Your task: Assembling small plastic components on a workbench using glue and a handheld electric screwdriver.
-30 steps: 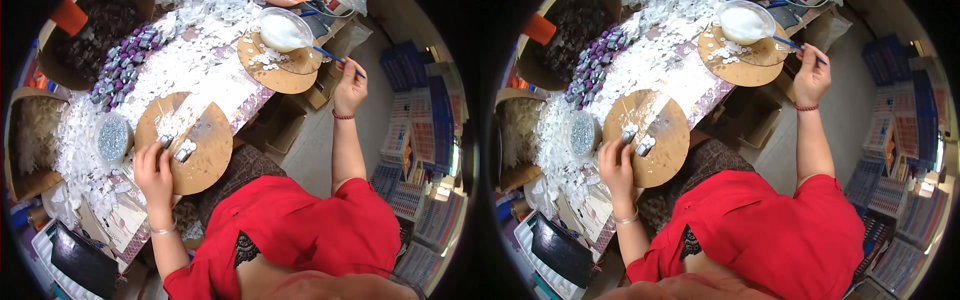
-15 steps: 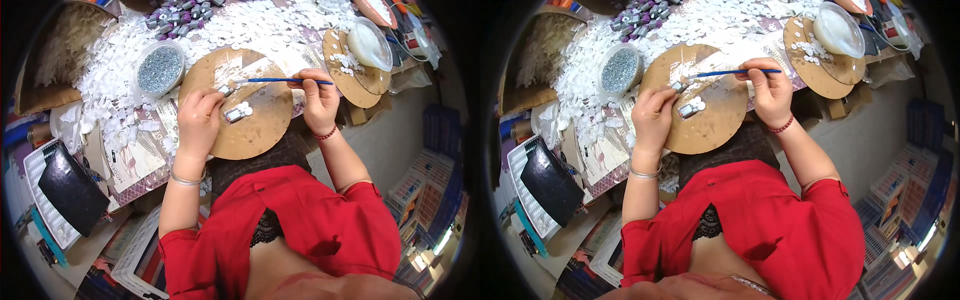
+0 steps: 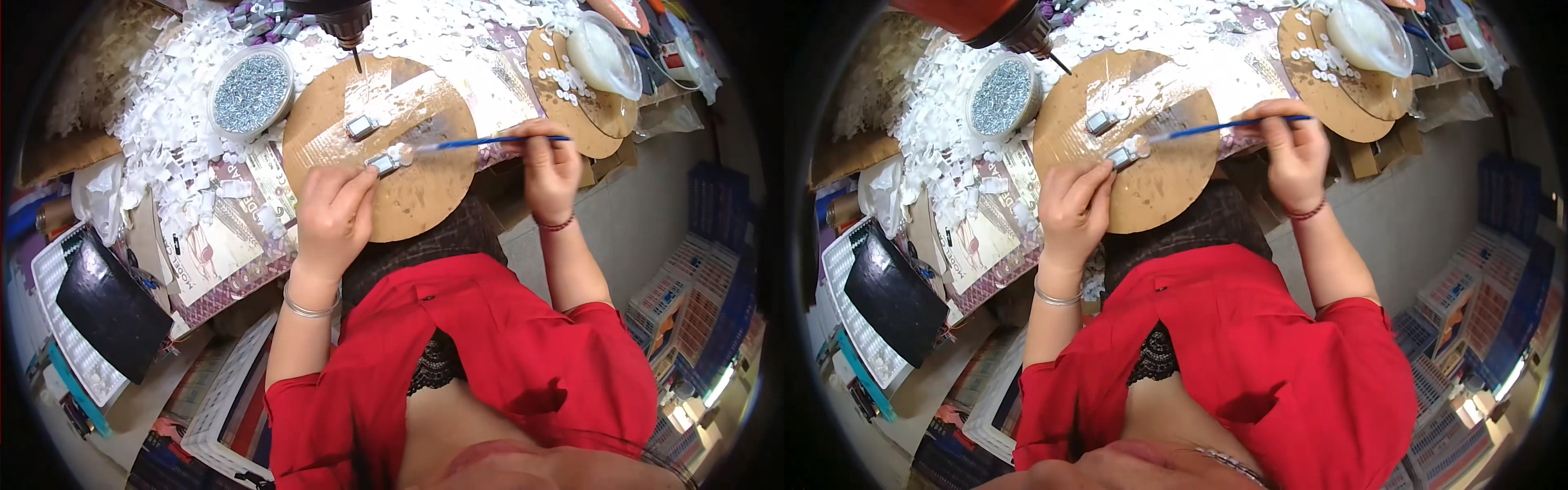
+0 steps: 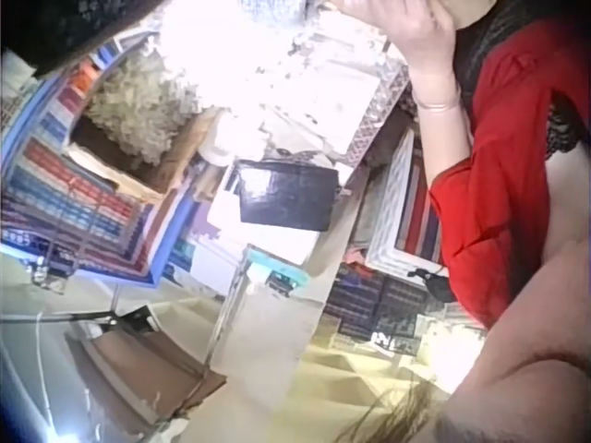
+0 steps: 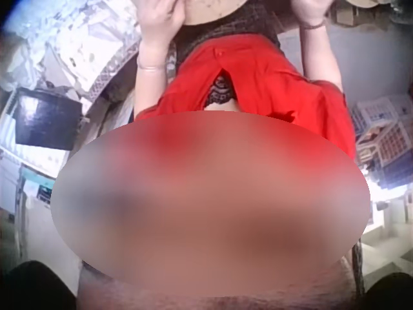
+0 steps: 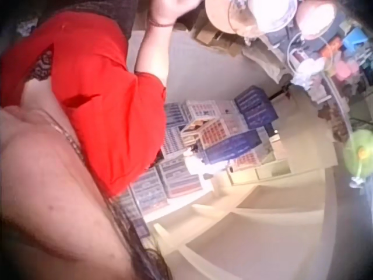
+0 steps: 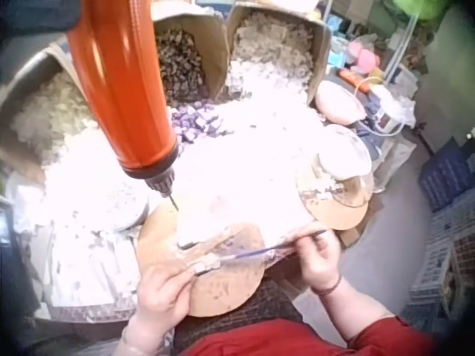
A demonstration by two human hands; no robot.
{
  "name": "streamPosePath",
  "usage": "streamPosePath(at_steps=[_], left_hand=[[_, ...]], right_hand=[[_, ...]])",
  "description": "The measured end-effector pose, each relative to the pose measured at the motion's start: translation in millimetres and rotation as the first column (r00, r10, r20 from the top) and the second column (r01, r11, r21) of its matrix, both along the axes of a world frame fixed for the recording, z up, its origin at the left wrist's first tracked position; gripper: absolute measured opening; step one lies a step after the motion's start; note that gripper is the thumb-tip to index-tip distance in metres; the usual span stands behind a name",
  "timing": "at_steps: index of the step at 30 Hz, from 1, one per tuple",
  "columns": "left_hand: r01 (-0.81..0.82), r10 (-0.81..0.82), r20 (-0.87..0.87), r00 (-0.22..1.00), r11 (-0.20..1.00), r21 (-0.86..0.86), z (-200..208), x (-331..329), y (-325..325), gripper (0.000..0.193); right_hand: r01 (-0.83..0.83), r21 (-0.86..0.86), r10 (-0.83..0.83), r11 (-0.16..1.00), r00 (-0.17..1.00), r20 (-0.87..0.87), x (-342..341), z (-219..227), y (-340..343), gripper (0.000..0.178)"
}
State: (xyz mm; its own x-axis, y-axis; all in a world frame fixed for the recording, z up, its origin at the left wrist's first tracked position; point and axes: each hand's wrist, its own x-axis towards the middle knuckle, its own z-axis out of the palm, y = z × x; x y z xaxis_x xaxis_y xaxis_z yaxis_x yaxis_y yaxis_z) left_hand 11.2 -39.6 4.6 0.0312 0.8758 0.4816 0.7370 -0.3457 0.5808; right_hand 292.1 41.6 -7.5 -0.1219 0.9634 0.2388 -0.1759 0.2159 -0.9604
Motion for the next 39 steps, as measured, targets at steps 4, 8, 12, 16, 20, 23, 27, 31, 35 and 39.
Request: streamPosePath(at_steps=[4, 8, 12, 16, 20, 23, 27, 31, 35, 39], left_hand=[[-0.046, 0.049, 0.085, 0.995, 0.999, -0.028, 7.0, -6.2, 4.8, 0.016], [-0.137, 0.139, 0.079, 0.987, 0.99, -0.029, 12.9, -2.5, 31.1, 0.025], [-0.164, 0.161, -0.032, 0.987, 0.974, -0.158, 4.4, -9.0, 33.1, 0.021], [-0.161, 0.165, 0.017, 0.986, 0.976, -0.149, 2.6, -11.8, 32.6, 0.021], [-0.151, 0.154, 0.008, 0.988, 0.979, -0.139, 3.2, -13.2, 34.7, 0.021], [-0.149, 0.15, 0.003, 0.989, 0.982, -0.119, 5.6, -12.1, 34.2, 0.021], [-0.205, 0.207, 0.152, 0.966, 0.978, -0.034, 15.0, -16.0, 38.6, 0.021], [0.001, 0.139, 0.781, 0.61, 0.984, -0.175, 34.0, -0.1, 67.4, 0.03], [0.19, 0.134, 0.784, 0.606, 0.933, -0.306, 33.5, -23.2, 59.7, 0.025], [0.56, 0.335, 0.815, 0.474, 0.6, -0.572, 59.0, -46.5, 41.3, 0.025]], right_hand=[[0.499, 0.295, -0.51, 0.815, 0.859, -0.042, 63.1, 29.4, 45.3, 0.011], [0.597, 0.591, -0.837, 0.542, 0.444, 0.319, 152.6, 39.0, 85.8, 0.012], [0.172, 0.97, -0.96, 0.174, -0.192, 0.206, 104.0, 66.5, 71.6, 0.032], [0.021, 0.744, -0.584, 0.668, 0.634, 0.506, 17.1, 56.6, 86.1, 0.018], [-0.269, 0.661, -0.583, 0.7, 0.32, 0.747, -19.0, 20.8, 185.1, 0.021], [-0.26, 0.62, -0.618, 0.74, 0.1, 0.78, -13.0, -0.6, 248.2, 0.024], [-0.004, 0.339, -0.267, 0.941, 0.607, 0.748, -42.2, 7.5, 221.5, 0.018], [-0.486, -0.254, 0.521, 0.836, 0.849, 0.092, -118.2, 53.8, 97.5, 0.034], [-0.517, -0.086, 0.516, 0.852, 0.801, 0.302, -133.7, 66.7, 55.5, 0.035], [-0.742, 0.377, 0.135, 0.555, 0.527, 0.839, -118.2, 71.2, 57.5, 0.04]])
